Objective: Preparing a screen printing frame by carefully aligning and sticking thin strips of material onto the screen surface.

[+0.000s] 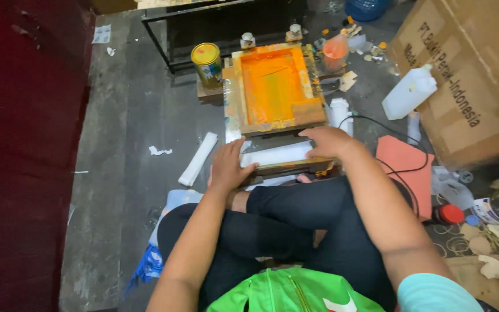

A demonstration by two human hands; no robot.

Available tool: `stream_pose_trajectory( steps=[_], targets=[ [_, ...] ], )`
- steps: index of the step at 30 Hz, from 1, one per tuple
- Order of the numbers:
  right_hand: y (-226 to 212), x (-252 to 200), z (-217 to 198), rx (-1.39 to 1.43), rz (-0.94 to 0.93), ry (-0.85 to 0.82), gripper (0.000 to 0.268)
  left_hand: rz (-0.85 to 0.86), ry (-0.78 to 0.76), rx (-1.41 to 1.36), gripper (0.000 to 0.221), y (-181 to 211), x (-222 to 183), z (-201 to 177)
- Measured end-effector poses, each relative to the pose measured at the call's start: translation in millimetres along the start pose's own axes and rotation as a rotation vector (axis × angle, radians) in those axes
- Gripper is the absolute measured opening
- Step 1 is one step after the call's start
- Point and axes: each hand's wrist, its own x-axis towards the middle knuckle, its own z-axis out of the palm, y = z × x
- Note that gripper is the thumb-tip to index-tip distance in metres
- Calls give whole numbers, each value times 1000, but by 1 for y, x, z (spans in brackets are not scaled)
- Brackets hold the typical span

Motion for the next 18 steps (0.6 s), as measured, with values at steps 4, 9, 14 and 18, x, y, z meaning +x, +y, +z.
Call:
stream_pose_trajectory(
  steps=[4,9,14,18],
  targets=[
    [-18,5,3,-58,72,-35,85,142,-9,35,88,1,-1,10],
    [-39,3,-3,-131,60,-120,82,154,-201,184,79,4,-3,24],
    [-18,34,32,-190,49,-125,84,138,-298,256,69,-12,-6,41],
    [-16,42,38,-218,40,-115,73,140,-331,289,62,-6,-5,37]
  ],
)
